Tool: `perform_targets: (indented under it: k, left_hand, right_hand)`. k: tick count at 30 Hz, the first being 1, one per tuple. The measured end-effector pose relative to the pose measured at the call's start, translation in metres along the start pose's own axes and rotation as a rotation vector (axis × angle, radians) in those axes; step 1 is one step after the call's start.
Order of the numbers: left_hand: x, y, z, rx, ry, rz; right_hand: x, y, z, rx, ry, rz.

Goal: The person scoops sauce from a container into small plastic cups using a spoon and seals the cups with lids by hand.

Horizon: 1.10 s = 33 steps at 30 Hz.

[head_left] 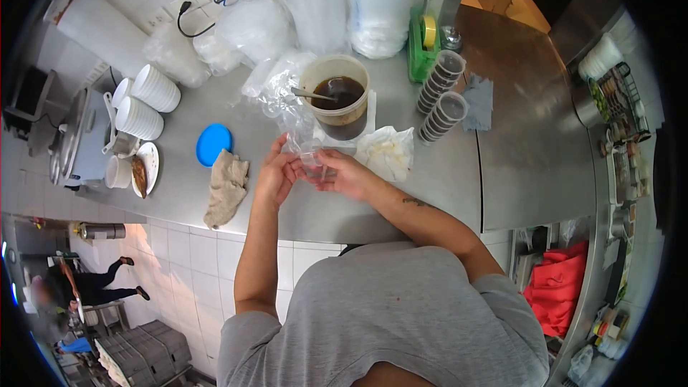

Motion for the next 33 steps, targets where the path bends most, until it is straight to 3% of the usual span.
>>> perform_targets:
  k: [2,4,5,6,9,11,14,20,23,26,30,33]
  left_hand:
    - [-0.004,0.007,-0.006,-0.067,0.031,0.116]
    - [-0.02,0.04,-0.003,-0.344,-0.082,0.757]
    - [-0.029,0.071,0.009,-0.435,-0.544,1.117]
    - [-0.035,0.103,0.016,-0.749,-0.982,1.505]
    - [-0.112,-0.021,-0.016,-0.486,-0.601,0.82]
    - [-0.116,-0.065,0.001,-0.353,-0.542,1.081]
    - [-0.104,-0.093,0.037,-0.271,-0.631,1.385]
    - [-0.122,-0.131,0.03,-0.117,-1.061,1.237]
    - [-0.128,-0.135,0.023,-0.049,-1.177,1.236]
    - [-0.11,-0.126,0.039,0.153,-1.148,1.209]
    - [-0.105,-0.114,0.045,0.043,-0.707,1.038]
    - [-0.118,-0.097,0.051,-0.052,-0.578,0.786]
  right_hand:
    - [-0.005,0.015,-0.001,-0.022,0.072,-0.014]
    - [-0.007,0.032,-0.008,-0.03,0.216,-0.098]
    - [-0.004,0.036,-0.017,-0.081,0.261,-0.158]
    - [0.0,0.037,-0.028,-0.132,0.305,-0.218]
    - [0.019,0.028,-0.06,-0.225,0.427,-0.382]
    - [0.029,0.022,-0.075,-0.262,0.495,-0.458]
    - [0.045,0.015,-0.094,-0.345,0.585,-0.473]
    - [0.073,0.016,-0.117,-0.513,0.81,-0.553]
    - [0.088,0.014,-0.126,-0.655,1.062,-0.905]
    - [0.092,0.02,-0.118,-0.606,0.993,-0.611]
    - [0.101,0.025,-0.112,-0.544,0.957,-0.504]
    - [0.112,0.012,-0.116,-0.526,0.896,-0.413]
Point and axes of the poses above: each hand's wrist, its own z-axis towards the middle knuckle, its own y-axis out of the back of the hand, x = y × z, the point moved 3 cm from there along z, towards the middle knuckle, and after that the axes turned 3 degrees about -x, right-handed, at the moved point
